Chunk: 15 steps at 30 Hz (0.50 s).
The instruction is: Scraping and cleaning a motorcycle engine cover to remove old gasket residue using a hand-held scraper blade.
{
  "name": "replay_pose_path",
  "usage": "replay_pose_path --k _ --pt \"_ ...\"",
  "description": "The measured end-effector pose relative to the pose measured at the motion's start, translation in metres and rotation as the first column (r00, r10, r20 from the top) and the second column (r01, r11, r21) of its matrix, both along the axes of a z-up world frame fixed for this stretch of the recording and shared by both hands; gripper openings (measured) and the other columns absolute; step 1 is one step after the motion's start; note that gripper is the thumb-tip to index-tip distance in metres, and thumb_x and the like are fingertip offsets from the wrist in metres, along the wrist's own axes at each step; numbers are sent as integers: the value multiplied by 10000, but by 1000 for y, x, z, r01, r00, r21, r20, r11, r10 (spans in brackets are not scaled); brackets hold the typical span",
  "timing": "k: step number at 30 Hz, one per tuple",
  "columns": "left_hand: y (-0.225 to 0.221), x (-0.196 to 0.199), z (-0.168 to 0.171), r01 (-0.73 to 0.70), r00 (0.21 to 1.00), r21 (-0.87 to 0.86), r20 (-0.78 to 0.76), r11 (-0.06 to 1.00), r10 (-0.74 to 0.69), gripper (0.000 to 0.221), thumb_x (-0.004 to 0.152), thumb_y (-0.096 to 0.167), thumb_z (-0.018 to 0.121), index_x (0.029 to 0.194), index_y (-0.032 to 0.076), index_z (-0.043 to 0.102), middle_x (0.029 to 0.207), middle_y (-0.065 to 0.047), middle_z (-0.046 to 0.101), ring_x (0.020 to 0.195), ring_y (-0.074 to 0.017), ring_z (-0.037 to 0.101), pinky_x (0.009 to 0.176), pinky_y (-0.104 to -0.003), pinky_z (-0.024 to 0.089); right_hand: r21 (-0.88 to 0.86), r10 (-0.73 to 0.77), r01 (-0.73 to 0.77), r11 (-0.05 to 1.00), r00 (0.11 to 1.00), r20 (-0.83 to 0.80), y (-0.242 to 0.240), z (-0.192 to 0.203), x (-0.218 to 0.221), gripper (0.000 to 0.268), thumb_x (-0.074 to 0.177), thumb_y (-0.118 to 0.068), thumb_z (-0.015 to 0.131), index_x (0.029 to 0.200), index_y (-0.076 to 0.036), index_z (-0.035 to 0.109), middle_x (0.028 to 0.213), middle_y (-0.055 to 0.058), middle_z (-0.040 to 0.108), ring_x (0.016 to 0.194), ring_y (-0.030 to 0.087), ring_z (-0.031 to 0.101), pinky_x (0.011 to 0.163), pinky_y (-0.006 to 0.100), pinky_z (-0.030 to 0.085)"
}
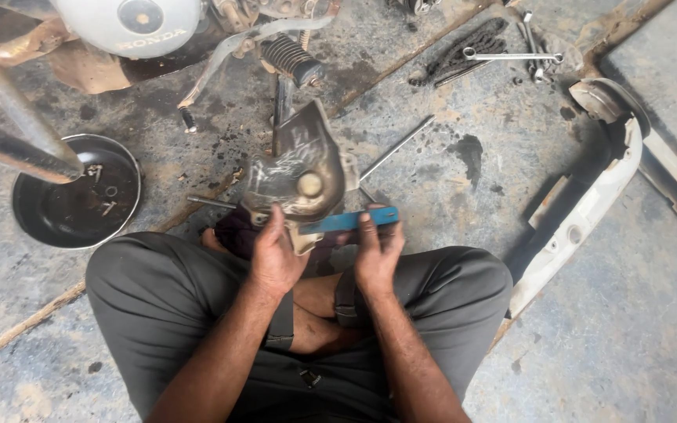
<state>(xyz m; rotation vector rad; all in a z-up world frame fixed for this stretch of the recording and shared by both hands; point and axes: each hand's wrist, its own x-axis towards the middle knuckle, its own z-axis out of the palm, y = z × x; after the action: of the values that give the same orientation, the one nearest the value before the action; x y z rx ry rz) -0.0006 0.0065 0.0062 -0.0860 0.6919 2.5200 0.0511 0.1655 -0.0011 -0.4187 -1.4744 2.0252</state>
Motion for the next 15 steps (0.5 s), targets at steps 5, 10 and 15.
replay_pose_path --k 5,10,15 --pt "-1 -2 -5 -29 999 31 -12 999 29 712 989 518 581 1528 88 405 1477 -79 538 1383 -249 501 1176 -469 382 31 29 -31 999 998 50 1 6 1 244 1018 -134 623 1183 25 539 824 120 675 610 207 695 539 371 622" --pt "-1 -7 1 -52 999 60 -11 997 53 679 1003 516 564 1518 93 437 1469 -56 557 1374 -246 505 1157 -464 388 103 120 -123 987 992 34 -4 7 1 234 1036 -116 620 1203 24 534 859 114 679 645 181 688 591 320 594" --pt "-1 -7 -2 -65 998 67 -3 996 65 677 999 518 563 1513 96 439 1468 -56 559 1374 -250 508 1165 -467 391 140 129 -131 981 991 26 -11 10 5 206 1043 -112 608 1184 17 530 871 114 679 650 177 695 583 316 597"
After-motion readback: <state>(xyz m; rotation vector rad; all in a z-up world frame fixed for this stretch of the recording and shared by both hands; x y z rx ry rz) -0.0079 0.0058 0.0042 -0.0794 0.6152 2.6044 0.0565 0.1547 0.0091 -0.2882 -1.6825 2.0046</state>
